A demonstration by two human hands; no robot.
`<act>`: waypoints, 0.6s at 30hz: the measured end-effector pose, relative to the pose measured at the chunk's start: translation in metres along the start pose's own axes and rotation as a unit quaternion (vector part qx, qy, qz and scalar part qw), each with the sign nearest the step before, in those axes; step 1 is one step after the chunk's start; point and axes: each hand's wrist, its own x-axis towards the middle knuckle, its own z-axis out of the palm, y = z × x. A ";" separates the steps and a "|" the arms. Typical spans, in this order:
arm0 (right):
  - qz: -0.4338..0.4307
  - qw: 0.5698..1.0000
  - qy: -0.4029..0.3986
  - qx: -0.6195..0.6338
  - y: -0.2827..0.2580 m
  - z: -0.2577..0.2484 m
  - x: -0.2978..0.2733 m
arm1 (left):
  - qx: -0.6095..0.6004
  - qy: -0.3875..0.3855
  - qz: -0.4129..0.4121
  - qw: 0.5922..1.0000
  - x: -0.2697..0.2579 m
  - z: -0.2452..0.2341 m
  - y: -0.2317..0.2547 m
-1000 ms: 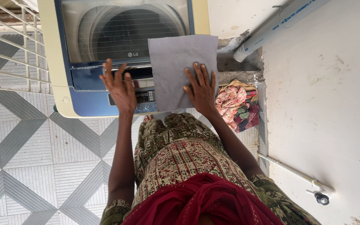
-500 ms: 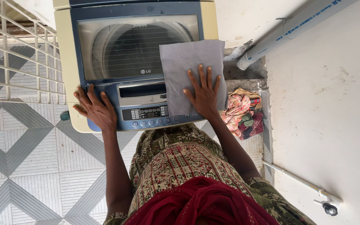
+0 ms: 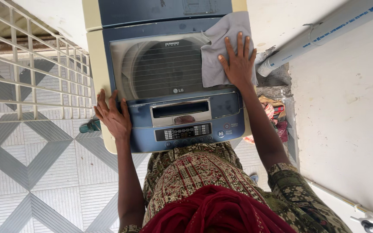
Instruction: The person wipes the exterior surfaces, lid, and control panel of a washing machine by hand with a cloth.
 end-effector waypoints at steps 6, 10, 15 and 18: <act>0.008 1.000 0.002 -0.014 -0.014 0.007 0.065 | -0.022 -0.031 -0.019 0.999 0.000 0.000 -0.005; 0.018 0.999 -0.016 -0.029 -0.038 0.019 0.100 | 0.008 -0.036 -0.043 0.998 0.003 0.002 -0.003; -0.024 0.999 -0.006 -0.026 -0.090 0.036 0.130 | 0.014 -0.074 -0.073 0.994 0.010 0.002 -0.002; -0.084 0.996 -0.008 -0.024 -0.138 0.042 0.141 | 0.019 -0.075 -0.071 0.994 0.013 0.001 -0.001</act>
